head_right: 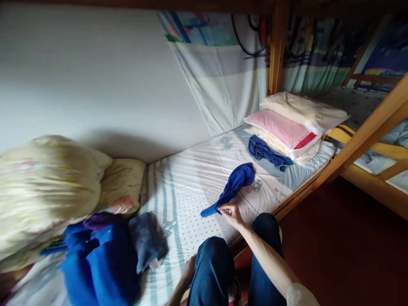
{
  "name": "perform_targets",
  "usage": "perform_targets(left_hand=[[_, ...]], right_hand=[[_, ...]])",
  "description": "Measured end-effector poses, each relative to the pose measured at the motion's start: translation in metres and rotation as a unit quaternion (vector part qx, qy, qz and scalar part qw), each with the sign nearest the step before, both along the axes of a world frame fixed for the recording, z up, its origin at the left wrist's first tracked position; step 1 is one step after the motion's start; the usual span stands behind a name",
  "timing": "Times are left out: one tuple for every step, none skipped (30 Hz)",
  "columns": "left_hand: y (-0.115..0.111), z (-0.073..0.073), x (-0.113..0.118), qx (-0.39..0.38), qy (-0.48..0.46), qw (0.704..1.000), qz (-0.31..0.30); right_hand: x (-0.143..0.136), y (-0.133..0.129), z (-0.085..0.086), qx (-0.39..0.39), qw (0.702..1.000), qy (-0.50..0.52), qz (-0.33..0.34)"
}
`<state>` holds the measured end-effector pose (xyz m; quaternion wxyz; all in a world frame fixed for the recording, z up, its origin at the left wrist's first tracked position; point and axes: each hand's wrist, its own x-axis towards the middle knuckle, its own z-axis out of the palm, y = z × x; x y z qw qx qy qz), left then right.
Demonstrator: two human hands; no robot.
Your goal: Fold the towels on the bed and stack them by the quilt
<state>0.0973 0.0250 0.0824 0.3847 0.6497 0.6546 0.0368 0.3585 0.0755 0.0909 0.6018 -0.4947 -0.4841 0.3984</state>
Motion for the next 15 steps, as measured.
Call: perform_targets(left_hand=[[-0.004,0.004,-0.001,0.001,-0.031,0.999,0.037],[-0.006,0.01,-0.001,0.011,-0.069,0.995,0.077],[-0.007,0.018,0.001,0.031,-0.111,0.987,0.116],[-0.008,0.028,0.005,0.057,-0.15,0.977,0.14],[-0.009,0.039,0.011,0.081,-0.188,0.968,0.142],[-0.01,0.051,0.02,0.098,-0.223,0.962,0.122],[-0.011,0.063,0.029,0.107,-0.249,0.959,0.081],[-0.014,0.075,0.04,0.117,-0.257,0.959,0.033],[-0.017,0.086,0.05,0.135,-0.251,0.958,-0.012],[-0.021,0.096,0.06,0.157,-0.234,0.958,-0.046],[-0.027,0.103,0.07,0.179,-0.214,0.958,-0.074],[-0.034,0.109,0.079,0.194,-0.197,0.956,-0.098],[-0.043,0.113,0.088,0.201,-0.185,0.954,-0.123],[-0.054,0.115,0.096,0.2,-0.179,0.952,-0.149],[-0.066,0.116,0.103,0.196,-0.177,0.948,-0.177]], right_hand=[[-0.011,-0.016,0.001,-0.016,0.999,0.015,0.034],[-0.021,-0.031,0.003,-0.03,0.997,0.026,0.06],[-0.029,-0.045,0.008,-0.041,0.996,0.033,0.079],[-0.035,-0.058,0.013,-0.048,0.994,0.036,0.089],[-0.04,-0.07,0.019,-0.053,0.994,0.038,0.091],[-0.044,-0.083,0.026,-0.055,0.994,0.041,0.086],[-0.046,-0.095,0.031,-0.058,0.994,0.047,0.076],[-0.048,-0.107,0.036,-0.06,0.995,0.059,0.059],[-0.049,-0.12,0.039,-0.066,0.994,0.077,0.039],[-0.049,-0.132,0.041,-0.074,0.992,0.1,0.017],[-0.048,-0.145,0.043,-0.083,0.989,0.125,-0.004],[-0.047,-0.158,0.044,-0.092,0.984,0.149,-0.023],[-0.044,-0.172,0.044,-0.099,0.98,0.17,-0.039],[-0.042,-0.185,0.044,-0.105,0.976,0.184,-0.049],[-0.039,-0.198,0.044,-0.107,0.974,0.193,-0.055]])
